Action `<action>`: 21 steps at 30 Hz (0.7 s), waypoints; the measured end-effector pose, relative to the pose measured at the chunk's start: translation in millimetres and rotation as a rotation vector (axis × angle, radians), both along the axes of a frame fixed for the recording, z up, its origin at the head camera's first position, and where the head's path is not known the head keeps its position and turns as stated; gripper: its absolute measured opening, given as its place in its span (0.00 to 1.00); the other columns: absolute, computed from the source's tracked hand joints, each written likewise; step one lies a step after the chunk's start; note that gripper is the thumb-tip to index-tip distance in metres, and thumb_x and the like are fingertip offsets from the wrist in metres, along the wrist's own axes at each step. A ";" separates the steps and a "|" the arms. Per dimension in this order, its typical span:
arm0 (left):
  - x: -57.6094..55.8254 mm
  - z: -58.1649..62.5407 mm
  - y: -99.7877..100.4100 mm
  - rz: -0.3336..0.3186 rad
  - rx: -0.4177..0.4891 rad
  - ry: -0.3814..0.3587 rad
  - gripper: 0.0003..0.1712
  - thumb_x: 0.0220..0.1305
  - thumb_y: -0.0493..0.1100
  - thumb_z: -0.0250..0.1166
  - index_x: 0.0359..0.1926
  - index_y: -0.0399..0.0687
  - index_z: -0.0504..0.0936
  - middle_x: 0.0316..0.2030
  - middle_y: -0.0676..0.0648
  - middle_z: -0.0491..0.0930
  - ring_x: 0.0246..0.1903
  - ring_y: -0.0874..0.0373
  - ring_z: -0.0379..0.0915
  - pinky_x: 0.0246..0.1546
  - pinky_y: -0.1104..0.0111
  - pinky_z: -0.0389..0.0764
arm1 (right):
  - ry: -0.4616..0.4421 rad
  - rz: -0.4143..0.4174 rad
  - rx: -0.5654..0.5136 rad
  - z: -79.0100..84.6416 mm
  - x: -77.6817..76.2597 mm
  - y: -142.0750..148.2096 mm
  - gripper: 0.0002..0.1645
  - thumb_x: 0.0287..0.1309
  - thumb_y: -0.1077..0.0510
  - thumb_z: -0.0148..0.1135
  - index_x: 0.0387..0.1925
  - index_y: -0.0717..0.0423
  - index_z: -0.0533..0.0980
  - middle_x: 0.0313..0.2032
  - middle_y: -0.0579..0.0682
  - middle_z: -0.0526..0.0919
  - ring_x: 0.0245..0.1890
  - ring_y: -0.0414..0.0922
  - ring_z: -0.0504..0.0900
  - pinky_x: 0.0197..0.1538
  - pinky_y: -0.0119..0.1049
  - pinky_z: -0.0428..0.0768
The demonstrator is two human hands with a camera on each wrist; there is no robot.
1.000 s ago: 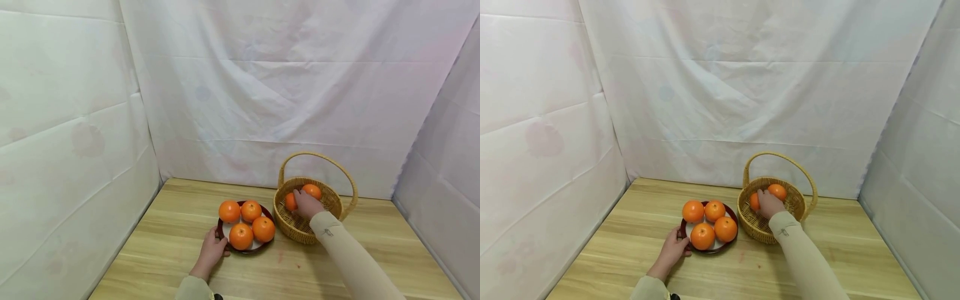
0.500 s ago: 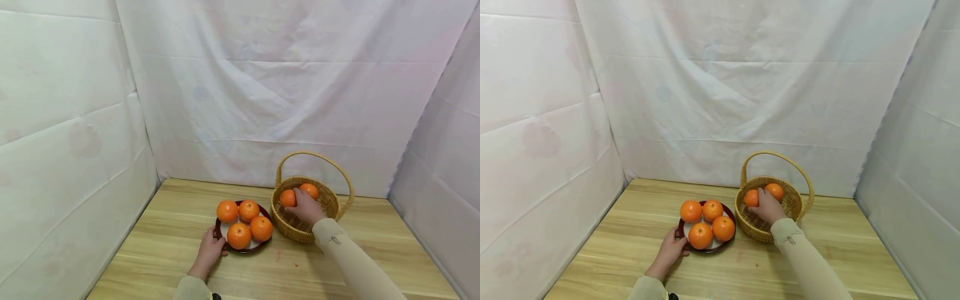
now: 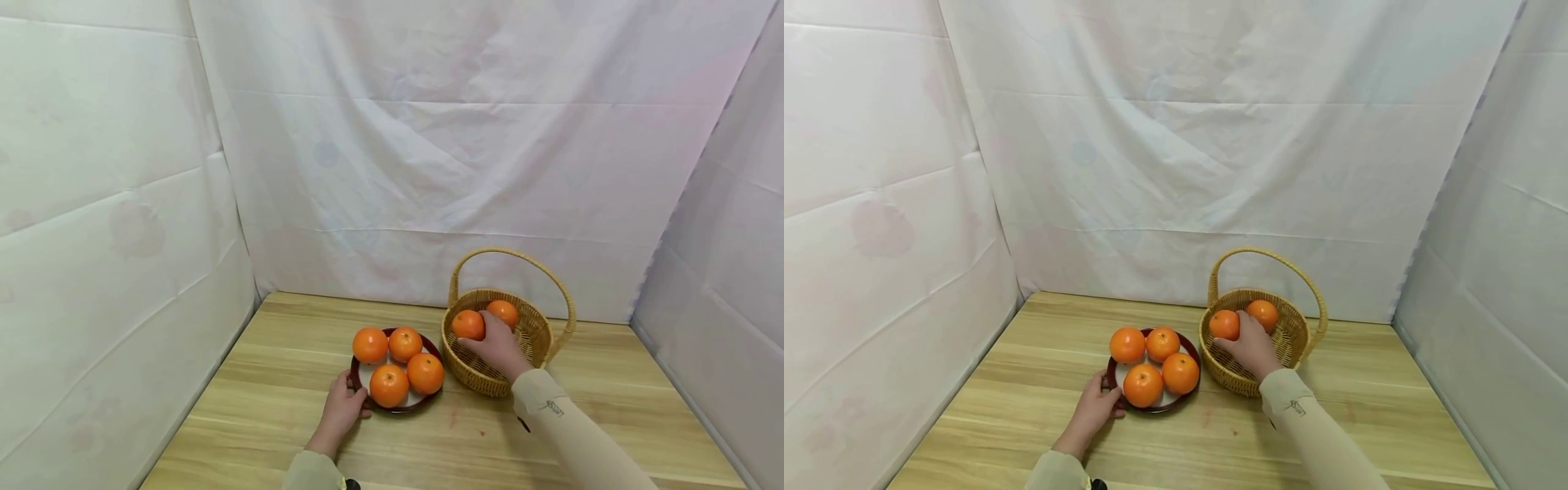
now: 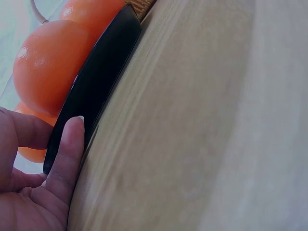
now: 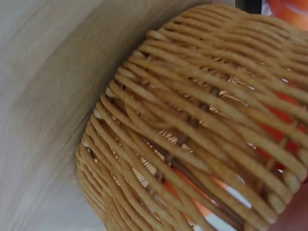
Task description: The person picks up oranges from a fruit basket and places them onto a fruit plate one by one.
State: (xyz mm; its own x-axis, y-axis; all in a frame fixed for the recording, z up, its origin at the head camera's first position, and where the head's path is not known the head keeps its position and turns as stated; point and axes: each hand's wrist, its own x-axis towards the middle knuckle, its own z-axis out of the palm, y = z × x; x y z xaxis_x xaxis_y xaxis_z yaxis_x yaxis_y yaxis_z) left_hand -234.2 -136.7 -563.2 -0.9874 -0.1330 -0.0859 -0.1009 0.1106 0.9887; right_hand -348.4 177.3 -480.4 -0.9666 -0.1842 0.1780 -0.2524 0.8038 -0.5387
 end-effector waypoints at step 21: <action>-1.2 0.3 -0.6 -0.005 -0.005 -0.003 0.31 0.60 0.32 0.53 0.63 0.30 0.54 0.48 0.33 0.62 0.26 0.54 0.76 0.24 0.64 0.83 | 0.047 -0.004 -0.122 1.1 12.3 -12.4 0.46 0.41 0.32 0.65 0.56 0.54 0.64 0.46 0.51 0.75 0.44 0.49 0.75 0.47 0.49 0.76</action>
State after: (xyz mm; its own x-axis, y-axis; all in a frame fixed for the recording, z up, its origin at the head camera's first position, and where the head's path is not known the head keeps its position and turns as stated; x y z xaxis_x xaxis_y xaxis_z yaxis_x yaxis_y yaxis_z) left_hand -235.5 -137.3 -562.9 -0.9878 -0.1281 -0.0882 -0.1032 0.1157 0.9879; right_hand -336.1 164.9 -479.3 -0.9575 -0.1542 0.2439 -0.2762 0.7343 -0.6200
